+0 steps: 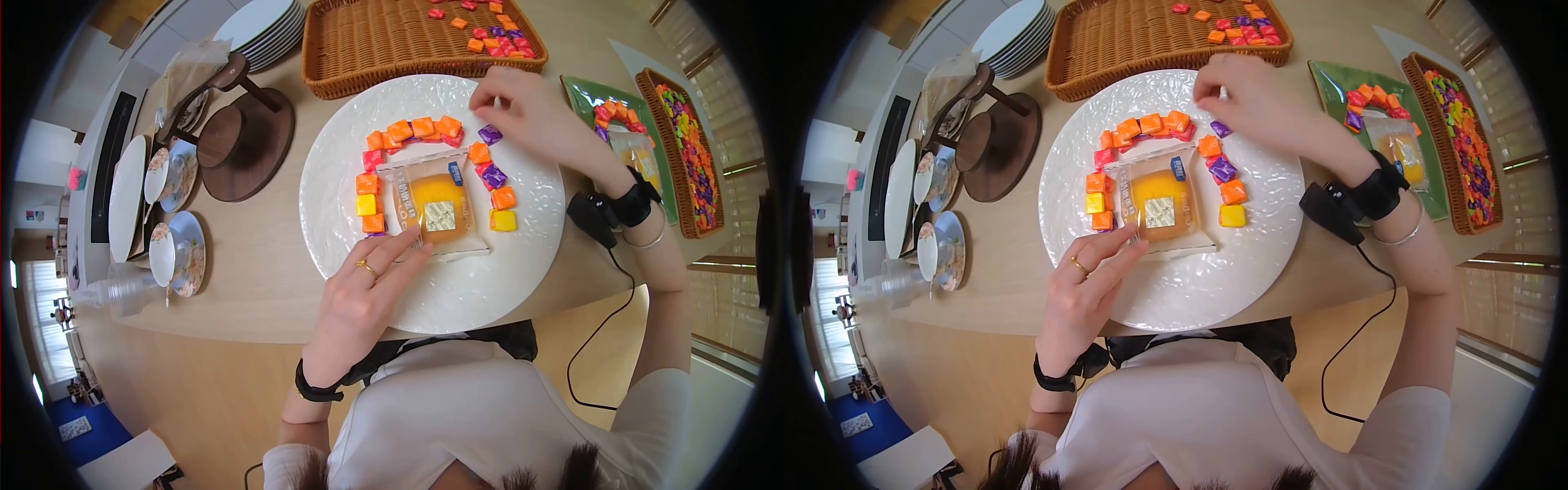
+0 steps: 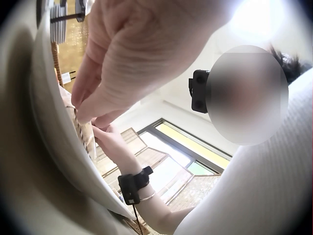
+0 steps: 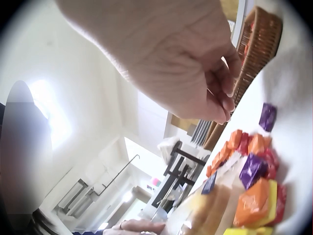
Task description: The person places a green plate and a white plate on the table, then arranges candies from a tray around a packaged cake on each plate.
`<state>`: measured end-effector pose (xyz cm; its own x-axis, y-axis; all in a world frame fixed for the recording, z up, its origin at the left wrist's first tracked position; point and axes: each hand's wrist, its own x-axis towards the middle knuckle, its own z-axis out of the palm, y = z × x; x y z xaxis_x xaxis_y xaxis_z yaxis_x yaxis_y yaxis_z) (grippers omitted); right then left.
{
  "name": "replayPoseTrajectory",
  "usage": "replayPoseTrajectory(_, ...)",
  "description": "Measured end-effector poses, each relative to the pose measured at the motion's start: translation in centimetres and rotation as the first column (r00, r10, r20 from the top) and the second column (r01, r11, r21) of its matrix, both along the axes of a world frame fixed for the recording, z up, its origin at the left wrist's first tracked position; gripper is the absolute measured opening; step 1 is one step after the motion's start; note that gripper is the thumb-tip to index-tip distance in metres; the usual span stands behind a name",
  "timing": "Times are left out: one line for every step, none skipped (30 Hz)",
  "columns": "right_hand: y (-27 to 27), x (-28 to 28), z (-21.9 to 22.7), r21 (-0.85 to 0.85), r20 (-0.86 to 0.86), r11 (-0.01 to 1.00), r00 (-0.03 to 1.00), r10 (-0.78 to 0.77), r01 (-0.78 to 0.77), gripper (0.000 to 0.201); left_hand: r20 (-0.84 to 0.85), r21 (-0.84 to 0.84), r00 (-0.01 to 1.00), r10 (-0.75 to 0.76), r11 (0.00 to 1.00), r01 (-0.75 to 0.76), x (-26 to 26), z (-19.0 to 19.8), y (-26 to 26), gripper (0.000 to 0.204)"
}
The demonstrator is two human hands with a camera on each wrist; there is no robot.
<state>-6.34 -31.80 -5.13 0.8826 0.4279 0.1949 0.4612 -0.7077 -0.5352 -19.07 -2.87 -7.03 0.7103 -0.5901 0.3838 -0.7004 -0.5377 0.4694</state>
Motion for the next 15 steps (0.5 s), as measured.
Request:
replayPoseTrajectory(-0.7, 0.3, -0.1, -0.002, 0.001, 1.000, 1.000, -0.001, 0.001, 0.014, 0.001, -0.002, 1.000, -0.001, 1.000, 0.001, -0.1, 0.0, 0.0, 0.049)
replayPoseTrajectory(-1.5, 0.5, -0.3, -0.064, 0.064, 0.998, 0.998, 0.025, -0.021, 0.015, -0.012, 0.008, 1.000, 0.002, 1.000, -0.002, -0.2, -0.1, -0.1, 0.049)
replayPoseTrajectory(-2.1, 0.6, -0.3, -0.128, 0.125, 0.991, 0.991, 0.056, -0.040, 0.017, -0.026, 0.018, 1.000, 0.006, 1.000, -0.006, -0.2, -0.1, -0.1, 0.049)
replayPoseTrajectory(-2.5, 0.3, 0.1, -0.114, -0.010, 0.990, 0.996, 0.084, -0.085, 0.022, -0.024, 0.018, 1.000, 0.006, 1.000, -0.005, -0.2, 0.0, -0.2, 0.049)
replayPoseTrajectory(-2.7, 0.1, -0.1, -0.114, -0.009, 0.990, 0.996, 0.084, -0.085, 0.022, -0.002, 0.035, 1.000, 0.003, 0.999, -0.003, -0.1, 0.1, -0.3, 0.049)
replayPoseTrajectory(-3.0, -0.1, -0.4, -0.102, -0.009, 0.985, 0.990, 0.142, -0.142, 0.024, 0.019, 0.051, 1.000, 0.000, 0.999, -0.001, -0.1, 0.2, -0.5, 0.048)
replayPoseTrajectory(-3.1, -0.2, -0.8, -0.090, -0.009, 0.976, 0.980, 0.199, -0.199, 0.026, 0.020, 0.051, 1.000, 0.000, 0.999, -0.001, -0.1, 0.4, -0.6, 0.048)
replayPoseTrajectory(-3.2, -0.1, -1.0, -0.090, -0.008, 0.976, 0.980, 0.199, -0.199, 0.026, 0.015, 0.061, 1.000, 0.025, 0.998, -0.026, -0.1, 0.5, -0.8, 0.047)
replayPoseTrajectory(-3.3, 0.0, -1.2, -0.101, -0.026, 0.970, 0.976, 0.218, -0.220, 0.026, 0.010, 0.071, 0.999, 0.050, 0.996, -0.051, -0.1, 0.5, -1.0, 0.045)
replayPoseTrajectory(-3.3, 0.0, -1.2, -0.112, -0.043, 0.964, 0.971, 0.236, -0.240, 0.026, 0.011, 0.071, 0.999, 0.049, 0.996, -0.050, 0.0, 0.5, -1.2, 0.045)
replayPoseTrajectory(-3.3, -0.1, -1.2, -0.112, -0.043, 0.965, 0.971, 0.235, -0.239, 0.026, 0.019, 0.075, 0.998, 0.053, 0.996, -0.054, 0.1, 0.5, -1.3, 0.046)
replayPoseTrajectory(-3.1, -0.2, -1.0, -0.105, -0.082, 0.971, 0.975, 0.207, -0.215, 0.024, 0.028, 0.078, 0.998, 0.056, 0.995, -0.058, 0.2, 0.4, -1.4, 0.046)
replayPoseTrajectory(-3.0, -0.3, -0.9, -0.099, -0.122, 0.976, 0.976, 0.180, -0.192, 0.022, 0.029, 0.078, 0.998, 0.056, 0.995, -0.058, 0.3, 0.5, -1.5, 0.046)
replayPoseTrajectory(-3.1, -0.3, -0.9, -0.099, -0.121, 0.976, 0.976, 0.180, -0.192, 0.022, 0.031, 0.094, 0.997, 0.064, 0.993, -0.066, 0.4, 0.5, -1.6, 0.046)
replayPoseTrajectory(-3.1, -0.2, -1.0, -0.112, -0.101, 0.976, 0.979, 0.176, -0.187, 0.020, 0.034, 0.109, 0.997, 0.071, 0.991, -0.074, 0.5, 0.5, -1.6, 0.046)
